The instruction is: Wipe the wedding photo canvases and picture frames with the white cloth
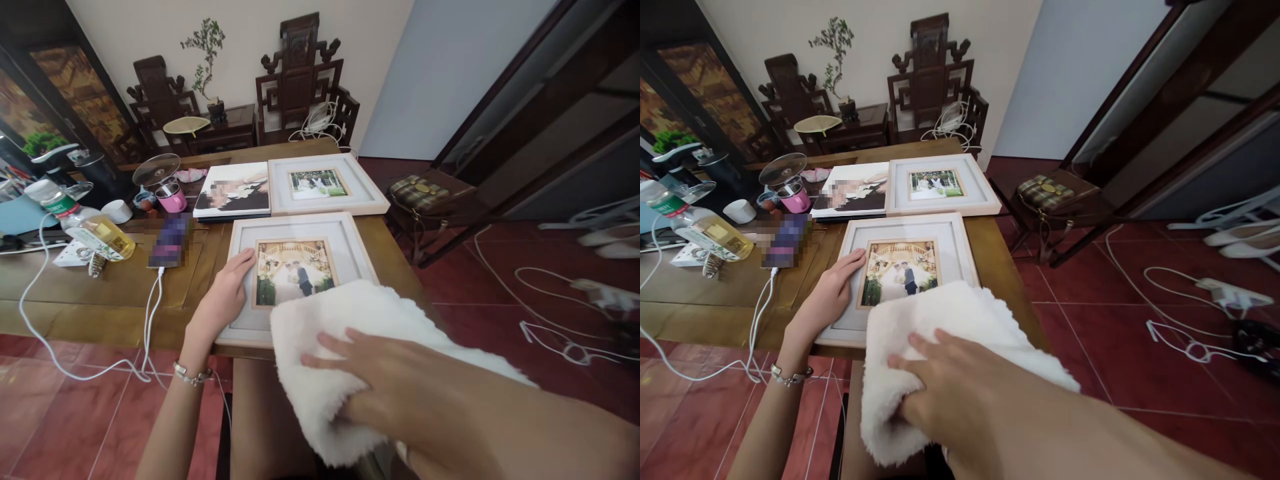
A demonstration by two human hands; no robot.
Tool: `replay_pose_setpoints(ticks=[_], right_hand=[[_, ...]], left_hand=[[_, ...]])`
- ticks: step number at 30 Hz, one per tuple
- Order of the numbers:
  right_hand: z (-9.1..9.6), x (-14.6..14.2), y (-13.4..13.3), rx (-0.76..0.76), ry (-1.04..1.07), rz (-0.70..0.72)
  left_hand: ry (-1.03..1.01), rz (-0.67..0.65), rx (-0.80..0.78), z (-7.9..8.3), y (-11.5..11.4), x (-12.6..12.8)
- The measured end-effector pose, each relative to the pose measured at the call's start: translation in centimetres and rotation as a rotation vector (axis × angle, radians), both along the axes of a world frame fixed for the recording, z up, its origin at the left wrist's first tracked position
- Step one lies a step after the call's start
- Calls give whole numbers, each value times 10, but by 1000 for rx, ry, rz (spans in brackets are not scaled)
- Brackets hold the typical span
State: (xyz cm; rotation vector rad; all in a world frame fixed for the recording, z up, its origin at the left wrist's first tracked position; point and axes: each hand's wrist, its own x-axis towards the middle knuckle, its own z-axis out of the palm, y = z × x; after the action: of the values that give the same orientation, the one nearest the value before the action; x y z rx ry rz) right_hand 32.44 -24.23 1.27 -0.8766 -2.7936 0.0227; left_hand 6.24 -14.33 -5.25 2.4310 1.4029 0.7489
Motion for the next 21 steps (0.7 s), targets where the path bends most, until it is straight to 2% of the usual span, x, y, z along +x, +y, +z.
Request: replay_pose_setpoints(ticks=[3,5,7,13,16,18,21], right_hand=[[-3,-1,2,-95,89,44],[-7,0,15,-178,83,0],[-12,0,36,-191,17,-57],[-27,3,127,78,-57,-242],[-28,3,162,155,-64,-331],[-28,0,171,161,-101,-340],[-27,-6,158,115,-174,-281]], left_hand=[[0,-14,1,0,0,-1],[-1,-22,3,1,1,-2],[5,-28,1,1,1,-2],[20,-37,1,4,0,-2],[27,-33,-10,5,-1,-2],[36,-27,-17,5,-1,-2],[41,-27,-20,6,0,-2]])
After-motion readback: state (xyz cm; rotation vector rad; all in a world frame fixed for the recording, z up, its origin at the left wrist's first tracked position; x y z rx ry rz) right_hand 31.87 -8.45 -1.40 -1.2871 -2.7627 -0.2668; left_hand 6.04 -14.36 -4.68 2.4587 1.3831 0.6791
